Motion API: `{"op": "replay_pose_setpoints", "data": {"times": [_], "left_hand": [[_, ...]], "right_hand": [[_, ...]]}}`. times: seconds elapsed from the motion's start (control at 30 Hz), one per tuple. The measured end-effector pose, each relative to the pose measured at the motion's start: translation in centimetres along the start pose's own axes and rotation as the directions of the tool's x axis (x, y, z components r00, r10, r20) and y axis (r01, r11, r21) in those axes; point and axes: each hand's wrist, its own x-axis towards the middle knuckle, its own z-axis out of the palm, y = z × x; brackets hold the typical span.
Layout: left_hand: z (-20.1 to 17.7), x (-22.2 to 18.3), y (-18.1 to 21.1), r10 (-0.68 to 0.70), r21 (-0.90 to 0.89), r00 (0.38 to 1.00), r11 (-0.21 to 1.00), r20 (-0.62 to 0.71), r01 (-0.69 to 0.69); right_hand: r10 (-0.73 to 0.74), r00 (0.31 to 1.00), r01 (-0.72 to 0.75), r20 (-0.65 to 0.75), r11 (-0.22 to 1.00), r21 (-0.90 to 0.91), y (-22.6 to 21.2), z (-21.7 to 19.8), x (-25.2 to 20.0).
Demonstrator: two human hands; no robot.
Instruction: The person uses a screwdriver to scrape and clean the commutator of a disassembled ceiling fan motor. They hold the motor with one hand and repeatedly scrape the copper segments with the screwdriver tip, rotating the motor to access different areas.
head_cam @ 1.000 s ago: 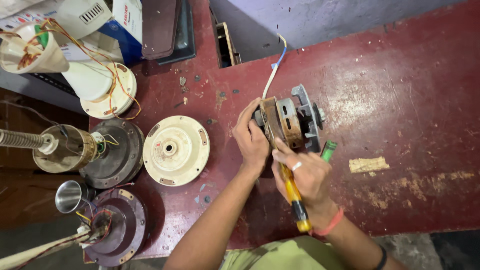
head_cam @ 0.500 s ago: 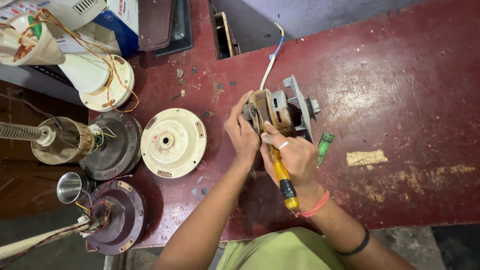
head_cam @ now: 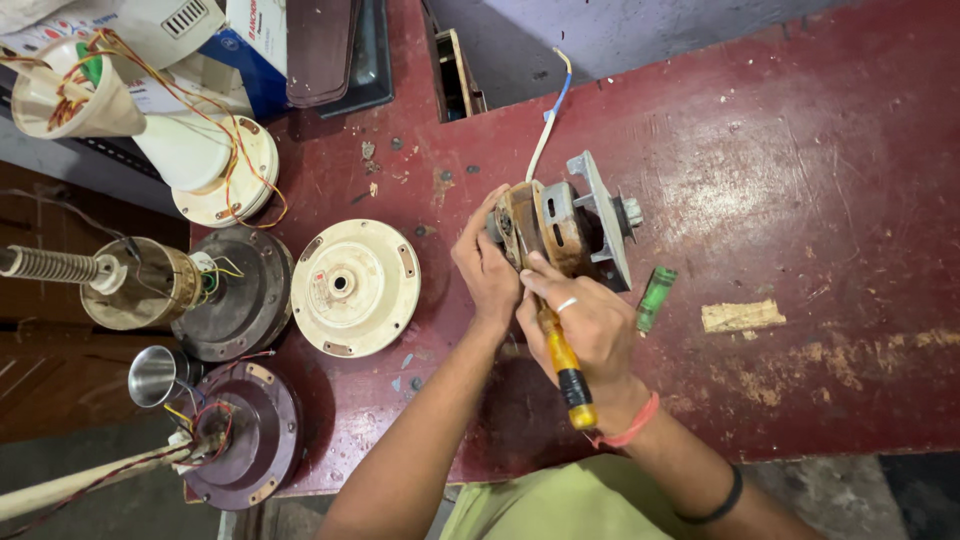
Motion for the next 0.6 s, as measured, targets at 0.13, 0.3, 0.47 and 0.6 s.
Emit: {"op": "replay_pose_setpoints", "data": {"times": [0.13, 0.3, 0.47, 0.6], "left_hand": [[-0.1, 0.2, -0.3, -0.024, 0.005, 1.0, 1.0, -0.008, 0.024], [-0.1, -0.1, -0.6, 0.017, -0.015, 1.0, 1.0, -0.005, -0.017], [0.0, 0.1, -0.5, -0.013, 0.015, 1.0, 1.0, -0.008, 0.013], [-0.1, 0.1, -0.4, 0.004, -0.004, 1.0, 1.0, 0.002, -0.004]], "right_hand": [[-0.034, 0.998, 0.037, 0.047, 0.998, -0.048, -0.3, 0.0, 0.4], [-0.061, 0.997, 0.064, 0.047, 0.996, -0.067, 0.0, 0.3, 0.7], [-0.042, 0.998, 0.047, 0.044, 0.992, -0.114, 0.0, 0.7, 0.9], [-0.029, 0.999, 0.032, 0.032, 0.995, -0.093, 0.4, 0.9, 1.0]]}}
